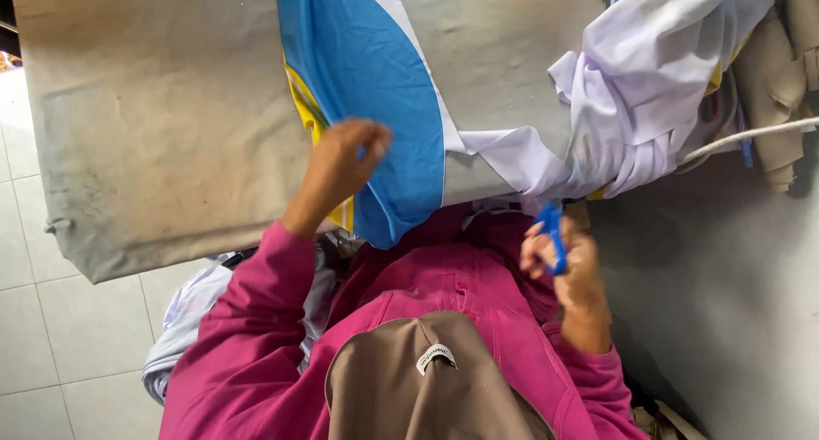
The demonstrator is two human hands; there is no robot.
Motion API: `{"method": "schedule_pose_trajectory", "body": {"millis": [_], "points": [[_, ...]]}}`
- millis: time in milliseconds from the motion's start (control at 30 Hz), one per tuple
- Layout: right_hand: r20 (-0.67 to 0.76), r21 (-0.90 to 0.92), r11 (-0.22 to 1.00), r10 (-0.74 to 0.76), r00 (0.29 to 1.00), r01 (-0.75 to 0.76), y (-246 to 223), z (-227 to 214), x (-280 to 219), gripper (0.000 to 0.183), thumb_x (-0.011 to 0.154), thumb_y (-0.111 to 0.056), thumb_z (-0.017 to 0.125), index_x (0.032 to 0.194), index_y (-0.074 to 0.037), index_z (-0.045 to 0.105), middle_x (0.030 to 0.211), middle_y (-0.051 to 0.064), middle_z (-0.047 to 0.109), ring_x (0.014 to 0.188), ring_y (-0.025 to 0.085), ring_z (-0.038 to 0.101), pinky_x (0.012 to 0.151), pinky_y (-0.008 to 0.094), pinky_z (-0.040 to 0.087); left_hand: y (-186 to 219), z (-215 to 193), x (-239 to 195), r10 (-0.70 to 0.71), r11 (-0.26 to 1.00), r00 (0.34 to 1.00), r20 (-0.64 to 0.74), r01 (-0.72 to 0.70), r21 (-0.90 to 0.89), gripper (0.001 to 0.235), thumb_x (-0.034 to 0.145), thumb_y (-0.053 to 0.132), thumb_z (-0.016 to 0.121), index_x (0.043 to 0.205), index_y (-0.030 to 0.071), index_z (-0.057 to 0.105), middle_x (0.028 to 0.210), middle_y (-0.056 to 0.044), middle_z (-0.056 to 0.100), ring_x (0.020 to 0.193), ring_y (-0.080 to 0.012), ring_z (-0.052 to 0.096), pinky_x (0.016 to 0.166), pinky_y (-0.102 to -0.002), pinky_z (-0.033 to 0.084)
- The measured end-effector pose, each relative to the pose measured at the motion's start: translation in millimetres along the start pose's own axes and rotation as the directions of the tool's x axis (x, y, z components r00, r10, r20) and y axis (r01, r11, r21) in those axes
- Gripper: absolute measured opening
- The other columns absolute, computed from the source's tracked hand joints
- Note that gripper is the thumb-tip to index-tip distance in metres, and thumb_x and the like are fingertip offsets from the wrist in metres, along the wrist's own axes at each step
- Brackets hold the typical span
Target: Cutting out printed garment pieces from a fabric sheet using scissors on a cutting table.
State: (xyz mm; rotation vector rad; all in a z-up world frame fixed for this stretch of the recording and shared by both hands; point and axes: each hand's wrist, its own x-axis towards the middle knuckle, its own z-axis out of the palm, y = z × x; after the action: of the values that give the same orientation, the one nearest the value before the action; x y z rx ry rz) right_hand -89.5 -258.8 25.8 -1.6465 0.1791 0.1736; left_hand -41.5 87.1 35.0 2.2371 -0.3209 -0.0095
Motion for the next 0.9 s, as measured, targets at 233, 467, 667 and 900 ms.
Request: {"method": "schedule_pose_trajectory", "body": {"millis": [233,467,667,900], "points": [[0.507,0.021,0.859,0.431,0.746,-0.511,11.5,28.0,-36.0,0.041,0.082,-0.036,0.059,0.090,0.004,0.059,0.060,0.018,0.061,0.046,0.022,0.062,0.029,0.026,0.048,-22.4,32.7,48.5,0.232,0.900,0.971,-0.061,-0.190,0.392,0.032,0.093,0.028,0.054,0.121,0.013,0.053,0.117,-0.013,0.053,0.113,-0.0326,0.052,0.093,-0.046,0.042],[0.450,0.031,0.834,0.481,0.753,-0.551,4.7,54.7,-39.4,0.036,0.086,-0.034,0.059,0.087,0.003,0.058,0.056,0.017,0.059,0.041,0.022,0.060,0.024,0.021,0.042,-37.9,34.3,52.5,0.032,0.861,0.998,0.049,-0.052,0.506,0.050,0.102,0.034,0.033,0.146,0.011,0.030,0.151,-0.014,0.024,0.140,-0.0333,0.017,0.111,-0.053,0.009],[0.386,0.014,0.826,0.515,0.765,-0.563,-2.5,83.5,-32.0,0.027,0.084,-0.026,0.057,0.083,0.000,0.056,0.061,0.012,0.057,0.044,0.017,0.053,0.027,0.020,0.032,-30.1,23.2,54.3,-0.002,0.890,0.994,0.114,-0.050,0.454,0.054,0.100,0.038,0.026,0.145,0.009,0.026,0.151,-0.013,0.023,0.140,-0.0324,0.015,0.112,-0.050,0.005],[0.281,0.109,0.890,0.400,0.872,-0.443,7.9,100.1,-27.1,0.027,0.085,-0.021,0.063,0.075,0.003,0.057,0.049,0.016,0.056,0.033,0.020,0.056,0.020,0.018,0.035,-41.5,28.5,54.1,0.030,0.889,0.996,0.081,-0.064,0.454,0.051,0.102,0.034,0.032,0.147,0.011,0.026,0.152,-0.013,0.021,0.141,-0.0325,0.014,0.111,-0.053,0.006]]}}
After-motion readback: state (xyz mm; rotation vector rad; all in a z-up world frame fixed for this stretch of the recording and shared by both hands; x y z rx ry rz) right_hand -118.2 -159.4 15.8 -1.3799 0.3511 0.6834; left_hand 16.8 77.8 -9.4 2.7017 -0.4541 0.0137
